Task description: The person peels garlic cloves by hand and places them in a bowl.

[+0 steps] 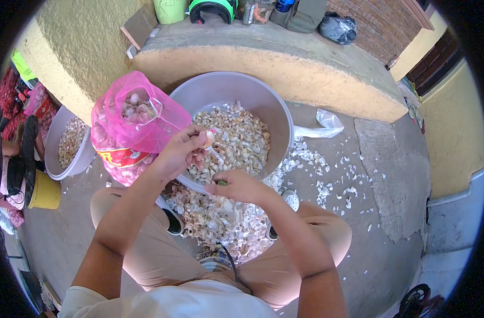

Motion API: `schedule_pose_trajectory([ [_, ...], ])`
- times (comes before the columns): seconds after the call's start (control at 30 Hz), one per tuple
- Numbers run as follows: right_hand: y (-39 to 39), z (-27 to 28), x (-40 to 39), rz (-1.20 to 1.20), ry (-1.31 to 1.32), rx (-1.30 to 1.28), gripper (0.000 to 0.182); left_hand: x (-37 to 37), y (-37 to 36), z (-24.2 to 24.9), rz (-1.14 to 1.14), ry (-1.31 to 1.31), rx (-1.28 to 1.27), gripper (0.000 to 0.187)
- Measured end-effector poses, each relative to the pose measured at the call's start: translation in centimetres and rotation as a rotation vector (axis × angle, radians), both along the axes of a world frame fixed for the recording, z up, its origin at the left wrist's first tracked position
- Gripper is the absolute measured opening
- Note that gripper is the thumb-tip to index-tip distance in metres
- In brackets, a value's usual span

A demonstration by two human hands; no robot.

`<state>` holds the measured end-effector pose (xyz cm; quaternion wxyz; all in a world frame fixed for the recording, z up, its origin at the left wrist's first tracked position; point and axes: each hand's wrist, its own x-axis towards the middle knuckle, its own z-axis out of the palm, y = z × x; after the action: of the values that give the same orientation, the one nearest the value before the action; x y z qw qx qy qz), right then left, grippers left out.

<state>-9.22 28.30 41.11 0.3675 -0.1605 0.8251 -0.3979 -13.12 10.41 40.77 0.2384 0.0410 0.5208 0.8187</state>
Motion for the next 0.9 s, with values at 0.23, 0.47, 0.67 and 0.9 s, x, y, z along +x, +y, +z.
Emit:
schedule_pose_trajectory([
  [0.23,0.3,0.7,0.2,0.238,0.173,0.165,0.036,0.0,0.0,-0.4,-0.033,0.123,-0.147,0.026],
  [0.47,1.7,1.6,-1.4,-0.239,0.208,-0.144,0.041,0.4,0.0,-0.3,-0.174,0.290,-0.302,0.022],
  [0.67,1.5,1.7,-1.3,-0.182,0.172,-0.273,0.028,0.6,-0.1,-0.2,-0.281,0.265,-0.232,0.021],
  [0.9,1.1,0.8,-1.0,-0.390,0.046,-0.499,0.024,1.0,-0.4,0.7,-0.275,0.049,-0.028,0.018],
])
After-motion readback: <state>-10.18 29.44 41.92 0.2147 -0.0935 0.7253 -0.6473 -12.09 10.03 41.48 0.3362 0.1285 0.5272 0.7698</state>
